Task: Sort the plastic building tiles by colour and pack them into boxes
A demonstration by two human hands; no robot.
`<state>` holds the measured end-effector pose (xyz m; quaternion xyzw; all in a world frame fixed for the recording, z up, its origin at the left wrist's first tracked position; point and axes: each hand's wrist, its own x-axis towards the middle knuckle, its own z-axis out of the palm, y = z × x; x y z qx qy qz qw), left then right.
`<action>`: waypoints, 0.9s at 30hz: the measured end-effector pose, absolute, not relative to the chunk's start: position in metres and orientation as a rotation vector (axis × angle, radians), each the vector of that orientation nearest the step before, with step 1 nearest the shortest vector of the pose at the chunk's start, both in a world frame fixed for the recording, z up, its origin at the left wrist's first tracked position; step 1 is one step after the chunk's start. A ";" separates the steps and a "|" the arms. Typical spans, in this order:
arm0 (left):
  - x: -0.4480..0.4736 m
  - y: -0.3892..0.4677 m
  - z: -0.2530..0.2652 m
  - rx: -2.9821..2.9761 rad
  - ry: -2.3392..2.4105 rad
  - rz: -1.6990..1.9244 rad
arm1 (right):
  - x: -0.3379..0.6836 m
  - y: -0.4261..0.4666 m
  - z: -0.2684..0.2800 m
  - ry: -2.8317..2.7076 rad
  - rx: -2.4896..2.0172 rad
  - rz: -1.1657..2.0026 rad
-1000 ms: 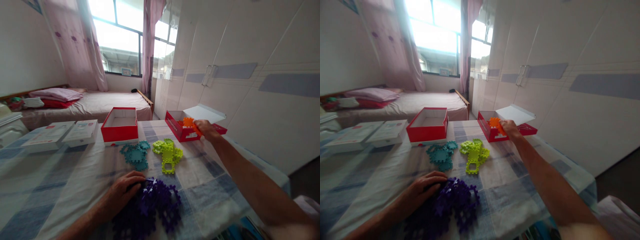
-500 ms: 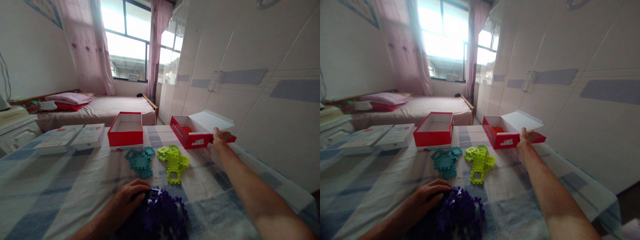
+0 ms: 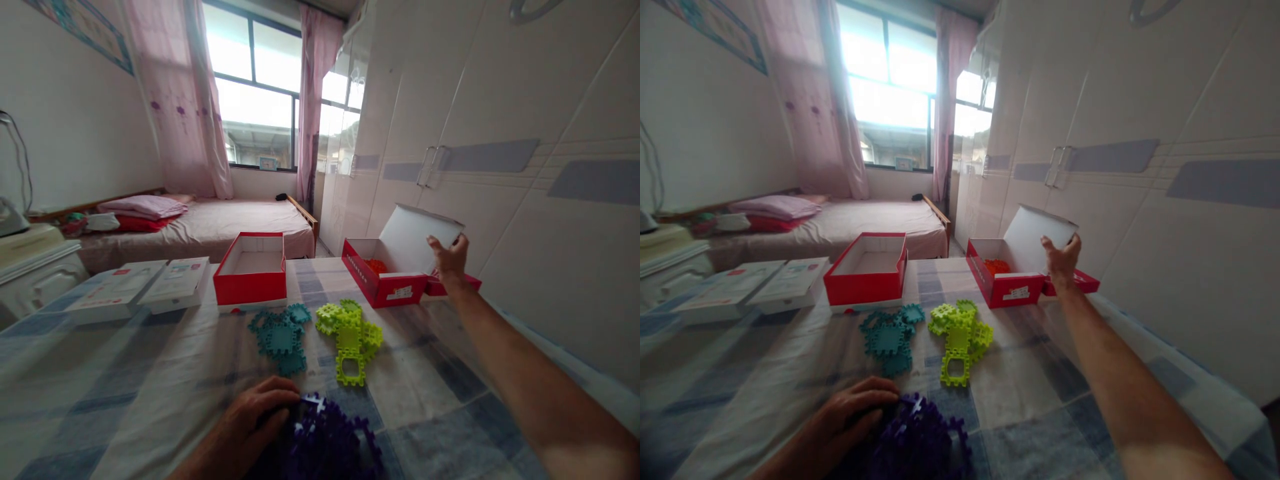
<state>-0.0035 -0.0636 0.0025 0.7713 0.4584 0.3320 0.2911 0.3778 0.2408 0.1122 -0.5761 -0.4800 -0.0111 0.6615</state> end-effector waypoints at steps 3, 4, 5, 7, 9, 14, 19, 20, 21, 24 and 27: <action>-0.004 -0.064 0.002 2.063 1.204 0.880 | 0.365 0.234 0.130 -1.141 -1.256 -0.202; -0.004 -0.063 0.002 2.065 1.198 0.879 | 0.359 0.231 0.134 -1.176 -1.251 -0.243; -0.004 -0.063 0.002 2.066 1.196 0.876 | 0.353 0.228 0.136 -1.217 -1.250 -0.273; -0.004 -0.063 0.002 2.065 1.204 0.868 | 0.339 0.223 0.137 -1.288 -1.252 -0.301; -0.004 -0.063 0.002 2.070 1.204 0.860 | 0.326 0.218 0.131 -1.324 -1.258 -0.285; -0.004 -0.062 0.001 2.082 1.189 0.887 | 0.303 0.204 0.101 -1.582 -1.340 -0.297; -0.004 -0.065 0.003 2.079 1.212 0.879 | 0.295 0.191 0.081 -1.847 -1.550 -0.375; -0.003 -0.065 0.004 2.082 1.206 0.877 | 0.294 0.190 0.079 -1.873 -1.573 -0.379; -0.003 -0.065 0.004 2.084 1.200 0.874 | 0.294 0.189 0.078 -1.897 -1.592 -0.379; -0.003 -0.064 0.004 2.084 1.202 0.867 | 0.292 0.188 0.077 -1.974 -1.621 -0.353; -0.003 -0.064 0.004 2.080 1.213 0.867 | 0.291 0.188 0.077 -2.045 -1.630 -0.328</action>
